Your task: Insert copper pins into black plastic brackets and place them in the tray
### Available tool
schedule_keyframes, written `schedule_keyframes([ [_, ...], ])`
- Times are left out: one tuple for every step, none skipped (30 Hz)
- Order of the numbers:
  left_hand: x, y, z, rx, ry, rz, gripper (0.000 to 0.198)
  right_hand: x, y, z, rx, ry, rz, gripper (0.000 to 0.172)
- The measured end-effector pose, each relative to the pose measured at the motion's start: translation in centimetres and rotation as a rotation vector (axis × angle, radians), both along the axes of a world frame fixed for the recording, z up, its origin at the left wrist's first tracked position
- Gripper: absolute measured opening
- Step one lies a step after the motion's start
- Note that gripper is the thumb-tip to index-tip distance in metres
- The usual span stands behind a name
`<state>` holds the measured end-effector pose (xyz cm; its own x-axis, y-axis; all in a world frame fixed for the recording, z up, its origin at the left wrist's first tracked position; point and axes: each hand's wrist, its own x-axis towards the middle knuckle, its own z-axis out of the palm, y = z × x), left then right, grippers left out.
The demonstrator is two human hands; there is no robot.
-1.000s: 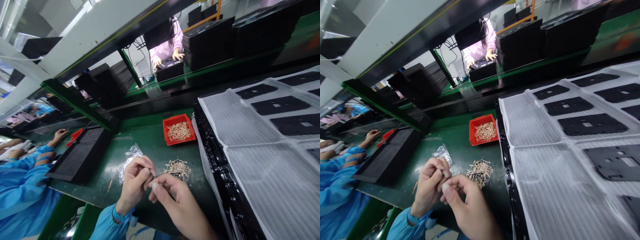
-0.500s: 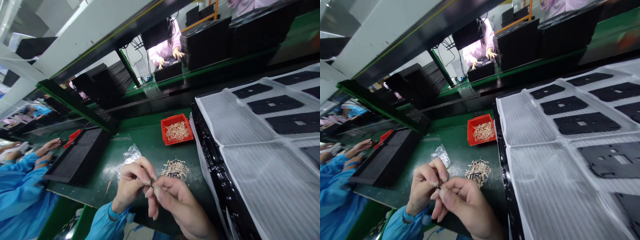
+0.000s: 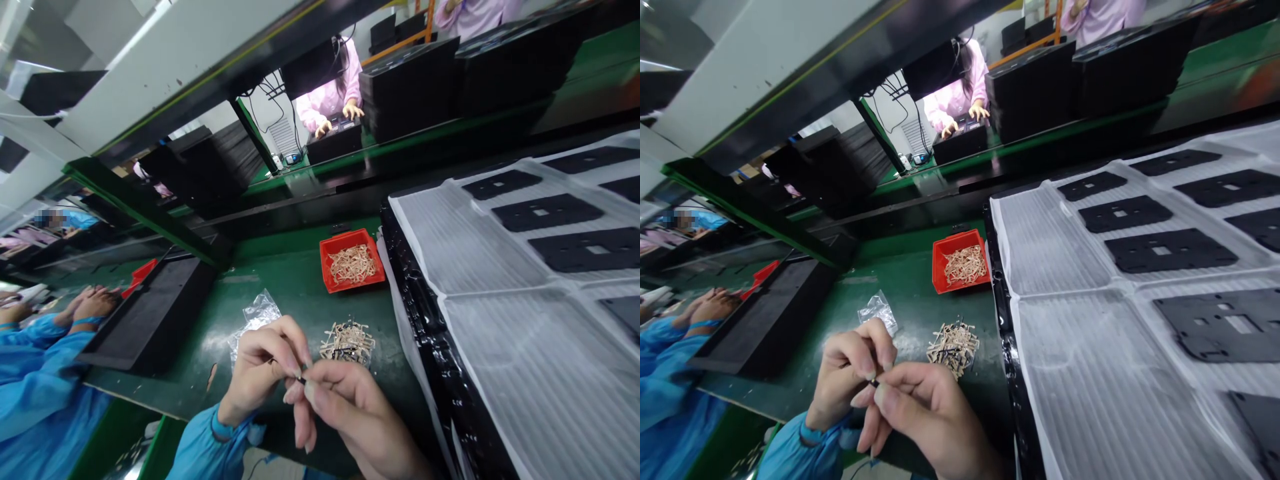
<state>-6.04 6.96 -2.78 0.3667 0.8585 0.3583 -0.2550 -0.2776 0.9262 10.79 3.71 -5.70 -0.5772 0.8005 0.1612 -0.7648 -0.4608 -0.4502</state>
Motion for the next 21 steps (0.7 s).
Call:
schedule_keyframes([
  [0.02,0.01,0.04,-0.006,0.001,0.003,0.003,-0.01,0.01,-0.04,0.006,0.007,-0.001,0.029],
  [0.04,0.01,0.09,-0.013,0.004,0.006,0.003,-0.03,0.02,-0.08,0.012,0.014,0.000,0.029],
  [0.05,0.00,0.16,-0.022,0.010,0.011,0.004,-0.04,0.03,-0.12,0.017,0.019,0.001,0.028],
  [0.06,-0.03,0.23,-0.030,0.017,0.017,0.005,-0.05,0.04,-0.16,0.020,0.023,0.001,0.028],
  [0.07,-0.05,0.29,-0.037,0.024,0.021,0.006,-0.06,0.05,-0.19,0.021,0.024,0.002,0.028],
  [0.06,-0.09,0.33,-0.045,0.029,0.026,0.007,-0.07,0.06,-0.22,0.021,0.024,0.001,0.027],
  [0.05,-0.12,0.36,-0.051,0.031,0.030,0.007,-0.09,0.07,-0.23,0.020,0.024,-0.001,0.028],
  [0.03,-0.15,0.36,-0.055,0.032,0.032,0.006,-0.10,0.07,-0.23,0.020,0.024,-0.003,0.028],
  [0.01,-0.18,0.36,-0.057,0.033,0.033,0.006,-0.11,0.07,-0.21,0.020,0.025,-0.005,0.028],
  [0.00,-0.21,0.35,-0.057,0.033,0.032,0.005,-0.12,0.06,-0.18,0.020,0.024,-0.007,0.028],
  [0.00,-0.22,0.34,-0.057,0.033,0.034,0.005,-0.11,0.06,-0.14,0.020,0.023,-0.008,0.028],
  [0.03,-0.22,0.36,-0.057,0.034,0.036,0.005,-0.10,0.06,-0.09,0.019,0.020,-0.010,0.028],
  [0.09,-0.21,0.40,-0.057,0.035,0.037,0.004,-0.07,0.06,-0.05,0.019,0.016,-0.011,0.029],
  [0.17,-0.19,0.46,-0.058,0.034,0.039,0.004,-0.05,0.07,-0.01,0.018,0.013,-0.013,0.029],
  [0.27,-0.16,0.54,-0.059,0.033,0.041,0.004,-0.02,0.09,0.03,0.017,0.010,-0.016,0.029],
  [0.38,-0.12,0.63,-0.059,0.033,0.043,0.004,0.00,0.12,0.05,0.017,0.007,-0.020,0.030],
  [0.49,-0.08,0.71,-0.058,0.034,0.045,0.004,0.02,0.15,0.06,0.018,0.005,-0.025,0.031],
  [0.58,-0.03,0.78,-0.055,0.033,0.046,0.004,0.02,0.18,0.06,0.017,0.003,-0.030,0.031],
  [0.66,0.01,0.82,-0.052,0.034,0.047,0.004,0.02,0.21,0.06,0.017,0.000,-0.035,0.032],
  [0.70,0.05,0.84,-0.048,0.034,0.048,0.004,0.01,0.23,0.06,0.015,-0.004,-0.040,0.032],
  [0.72,0.10,0.82,-0.044,0.035,0.048,0.004,0.00,0.22,0.07,0.013,-0.007,-0.044,0.032],
])
